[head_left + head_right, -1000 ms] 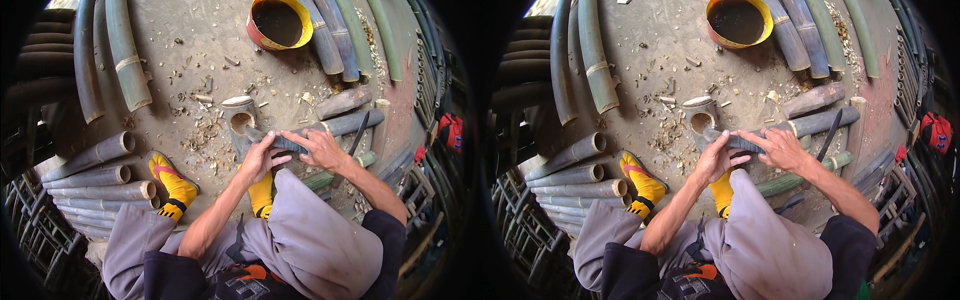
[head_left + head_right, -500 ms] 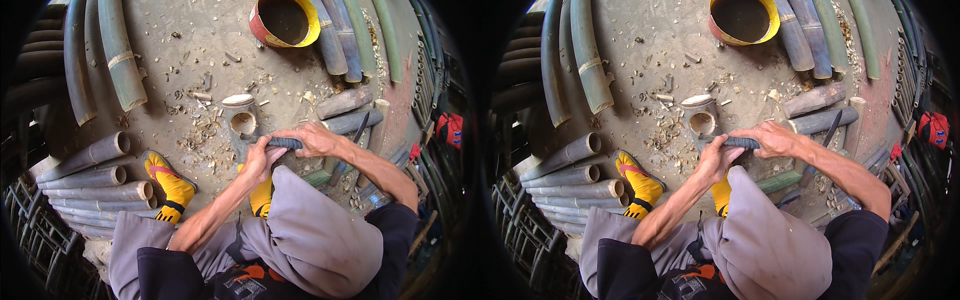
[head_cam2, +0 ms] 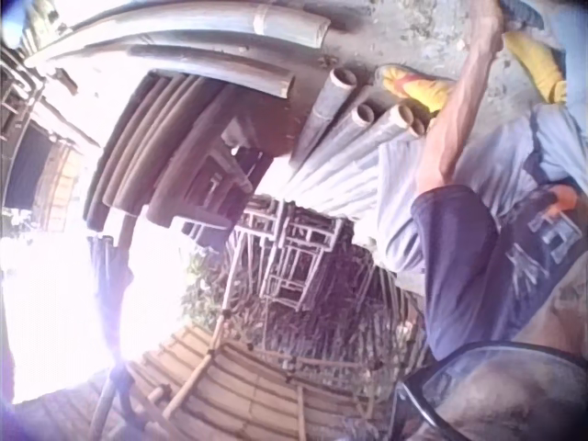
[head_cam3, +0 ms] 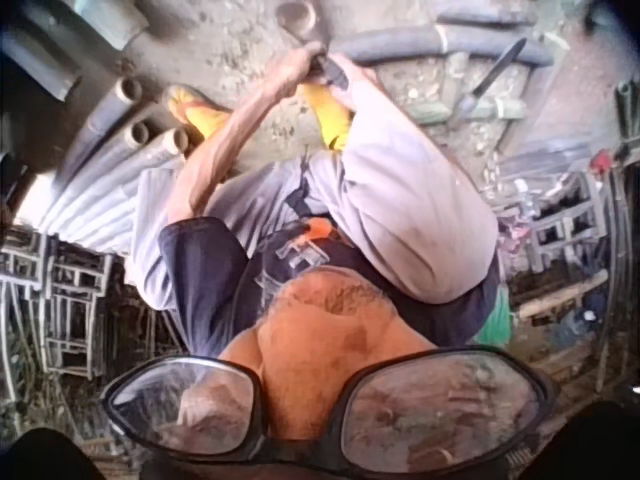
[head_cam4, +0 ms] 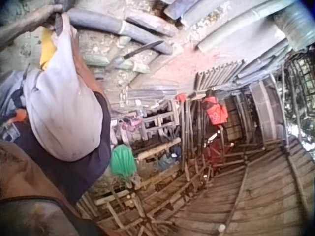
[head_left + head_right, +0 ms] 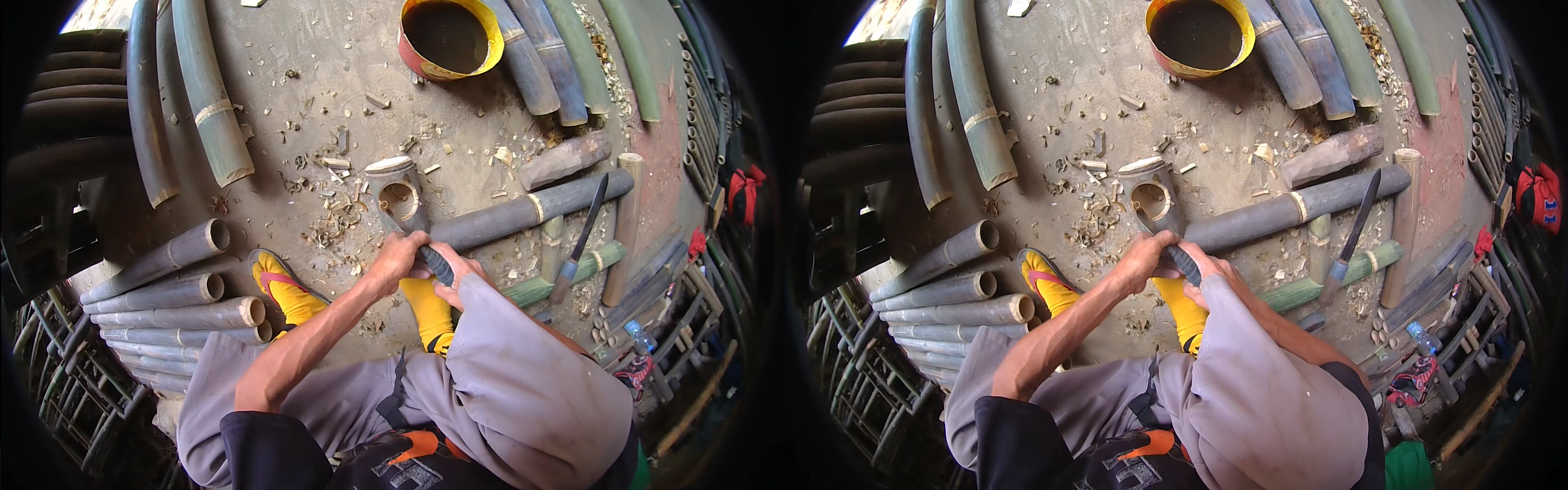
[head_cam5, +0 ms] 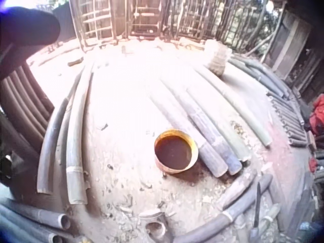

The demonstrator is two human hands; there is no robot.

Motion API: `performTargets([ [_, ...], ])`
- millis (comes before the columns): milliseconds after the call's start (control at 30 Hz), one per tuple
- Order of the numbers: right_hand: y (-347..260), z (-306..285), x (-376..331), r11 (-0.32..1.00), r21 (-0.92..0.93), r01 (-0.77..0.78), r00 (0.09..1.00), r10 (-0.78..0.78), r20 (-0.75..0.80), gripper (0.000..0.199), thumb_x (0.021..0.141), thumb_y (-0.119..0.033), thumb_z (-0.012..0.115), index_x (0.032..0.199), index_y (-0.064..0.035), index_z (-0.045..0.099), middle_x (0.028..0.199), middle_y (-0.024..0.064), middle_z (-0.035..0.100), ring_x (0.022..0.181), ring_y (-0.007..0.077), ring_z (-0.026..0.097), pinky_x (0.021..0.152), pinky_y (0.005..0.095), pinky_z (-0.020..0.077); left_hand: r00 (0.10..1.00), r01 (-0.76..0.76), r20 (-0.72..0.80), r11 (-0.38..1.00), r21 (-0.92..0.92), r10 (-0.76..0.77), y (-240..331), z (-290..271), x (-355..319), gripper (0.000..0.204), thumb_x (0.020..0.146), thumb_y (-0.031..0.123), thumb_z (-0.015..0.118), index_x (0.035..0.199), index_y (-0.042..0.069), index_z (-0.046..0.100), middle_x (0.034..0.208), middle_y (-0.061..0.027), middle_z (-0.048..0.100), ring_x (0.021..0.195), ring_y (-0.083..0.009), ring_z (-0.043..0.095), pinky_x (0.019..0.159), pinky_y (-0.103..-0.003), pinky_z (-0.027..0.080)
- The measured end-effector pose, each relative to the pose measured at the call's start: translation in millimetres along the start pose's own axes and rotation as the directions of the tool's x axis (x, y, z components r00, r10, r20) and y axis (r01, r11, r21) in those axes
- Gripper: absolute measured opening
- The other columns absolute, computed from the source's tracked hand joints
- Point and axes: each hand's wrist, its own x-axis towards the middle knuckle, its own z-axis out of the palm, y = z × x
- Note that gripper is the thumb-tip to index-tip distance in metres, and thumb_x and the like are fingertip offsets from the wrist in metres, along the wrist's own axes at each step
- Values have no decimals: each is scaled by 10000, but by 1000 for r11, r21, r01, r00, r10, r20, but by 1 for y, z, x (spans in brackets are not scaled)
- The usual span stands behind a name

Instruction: The person fits two bamboo poles together, hammers the joint with a wooden mallet while holding a machete against it, and applies a liquid coating to the inner edge of the bamboo joint using a small brush.

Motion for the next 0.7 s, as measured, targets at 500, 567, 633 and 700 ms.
performTargets([
  [500, -7, -25, -9, 943, -328, -58, 945, -54, -324, 455, 735, -171, 693, 1158, -93, 545, 922, 185, 615, 849, 411, 604, 727, 494, 488, 961, -274, -41, 960, -64, 272, 2, 23, 20, 356, 879, 251, 529, 817, -80, 645, 724, -131, 655, 600, -183, 630, 546, -263, 537],
  [567, -6, -24, -7, 944, -326, -56, 941, -59, -333, 451, 730, -170, 692, 1152, -96, 553, 919, 184, 616, 844, 410, 604, 725, 494, 488, 965, -263, -39, 962, -68, 261, 3, 22, 21, 357, 881, 248, 527, 826, -84, 647, 731, -134, 658, 602, -185, 632, 552, -262, 540],
  [633, -5, -24, -4, 939, -340, -39, 933, -87, -348, 448, 724, -169, 693, 1146, -96, 562, 914, 181, 616, 838, 405, 607, 721, 490, 489, 968, -247, -49, 966, -71, 244, 5, 22, 20, 358, 884, 245, 523, 838, -87, 649, 738, -137, 661, 604, -187, 634, 558, -260, 542],
  [700, -4, -25, -1, 934, -357, -17, 924, -121, -363, 445, 716, -168, 694, 1138, -96, 573, 907, 177, 616, 831, 398, 610, 715, 483, 491, 961, -277, -39, 960, -45, 275, 10, 21, 19, 359, 884, 243, 521, 848, -90, 650, 743, -141, 663, 606, -189, 635, 559, -261, 543],
])
